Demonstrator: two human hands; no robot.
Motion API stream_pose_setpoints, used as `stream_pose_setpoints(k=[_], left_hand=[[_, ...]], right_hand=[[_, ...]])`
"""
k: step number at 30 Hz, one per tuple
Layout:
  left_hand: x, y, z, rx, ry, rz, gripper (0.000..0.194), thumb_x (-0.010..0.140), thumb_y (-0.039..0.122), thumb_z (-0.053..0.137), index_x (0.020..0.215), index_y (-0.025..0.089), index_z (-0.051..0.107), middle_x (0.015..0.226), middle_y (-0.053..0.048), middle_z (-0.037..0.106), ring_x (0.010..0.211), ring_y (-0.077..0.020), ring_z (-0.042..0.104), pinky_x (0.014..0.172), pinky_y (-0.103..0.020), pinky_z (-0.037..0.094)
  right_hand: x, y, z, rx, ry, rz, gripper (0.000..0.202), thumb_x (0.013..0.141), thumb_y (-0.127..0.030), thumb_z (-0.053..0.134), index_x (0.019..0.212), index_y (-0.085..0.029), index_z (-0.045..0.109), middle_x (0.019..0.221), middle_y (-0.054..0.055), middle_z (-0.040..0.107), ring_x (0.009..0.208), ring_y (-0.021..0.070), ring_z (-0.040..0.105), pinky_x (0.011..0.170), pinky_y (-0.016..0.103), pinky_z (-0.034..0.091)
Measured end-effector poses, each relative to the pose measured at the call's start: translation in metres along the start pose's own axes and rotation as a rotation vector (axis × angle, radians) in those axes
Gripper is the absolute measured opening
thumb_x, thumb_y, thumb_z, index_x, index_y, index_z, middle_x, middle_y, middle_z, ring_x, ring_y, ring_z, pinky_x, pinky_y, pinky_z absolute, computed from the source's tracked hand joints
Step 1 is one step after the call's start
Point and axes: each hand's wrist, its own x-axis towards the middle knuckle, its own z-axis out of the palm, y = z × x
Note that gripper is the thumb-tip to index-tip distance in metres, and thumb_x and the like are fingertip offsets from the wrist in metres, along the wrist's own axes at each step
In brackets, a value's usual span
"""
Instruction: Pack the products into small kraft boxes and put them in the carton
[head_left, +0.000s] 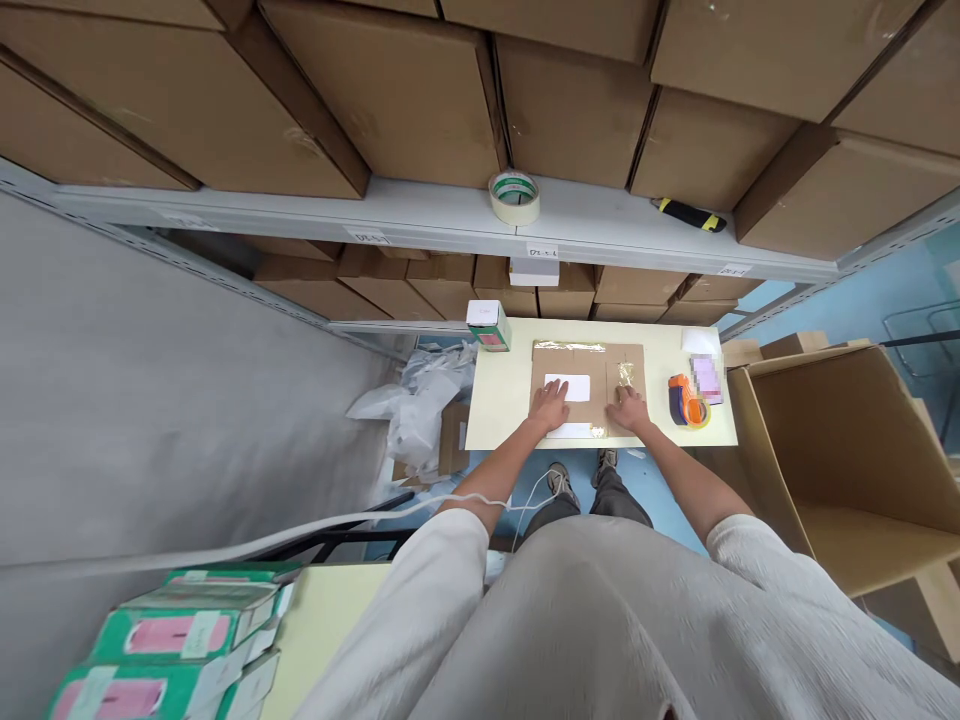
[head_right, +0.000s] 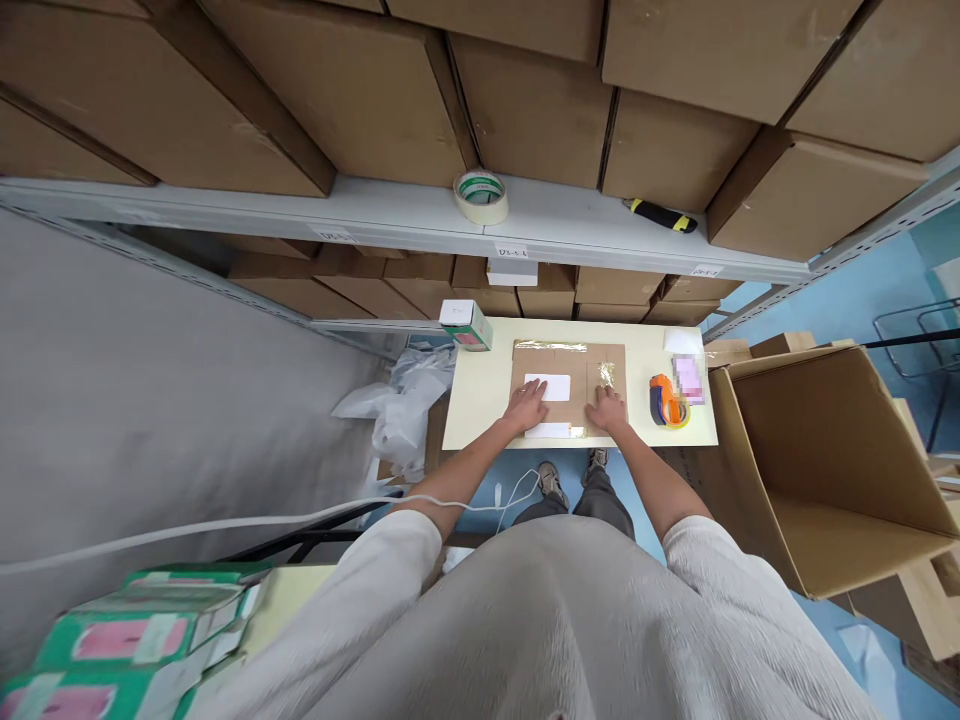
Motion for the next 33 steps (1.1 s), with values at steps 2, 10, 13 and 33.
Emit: stream_pose_setpoints(k=[2,10,13,33], left_hand=[[-0.001,-0.006,-0.006,-0.013,0.063,-0.084,0.068,0.101,0.032,0.05,0.166,0.014,0.04,0.179,-0.019,0.029,0.165,-0.0356,0.027,0.133,-0.052,0.025],[0.006,-0.025,-0.013,-0.125,0.06,-0.268,0.068,0.097,0.034,0.059,0.161,0.02,0.044,0.18,-0.017,0.024,0.157,-0.0397,0.041,0.126,-0.053,0.038],[0.006,-0.027,-0.01,-0.154,0.082,-0.239,0.069,0.096,0.031,0.06,0.161,0.018,0.044,0.179,-0.018,0.027,0.16,-0.0388,0.036,0.128,-0.052,0.036],[-0.015,-0.021,-0.043,-0.268,0.398,-0.415,0.095,0.089,0.024,0.067,0.17,0.015,0.017,0.149,-0.023,0.06,0.142,-0.0393,0.056,0.118,-0.051,0.045]], right_hand=[[0.008,0.007,-0.005,0.023,0.069,0.039,0.063,0.1,-0.045,0.051,0.158,-0.023,0.045,0.167,0.017,0.038,0.15,0.037,0.04,0.121,0.052,0.037],[0.04,0.013,-0.012,0.076,0.037,0.188,0.082,0.095,-0.049,0.062,0.166,-0.027,0.028,0.175,0.019,0.02,0.154,0.0397,0.034,0.119,0.059,0.035],[0.046,0.012,-0.008,0.058,0.05,0.205,0.089,0.092,-0.048,0.067,0.168,-0.027,0.024,0.178,0.019,0.013,0.155,0.041,0.034,0.121,0.057,0.032],[0.016,0.019,-0.036,0.246,0.343,0.222,0.112,0.086,-0.045,0.062,0.174,-0.017,-0.001,0.158,0.026,0.045,0.144,0.0461,0.045,0.119,0.06,0.035]])
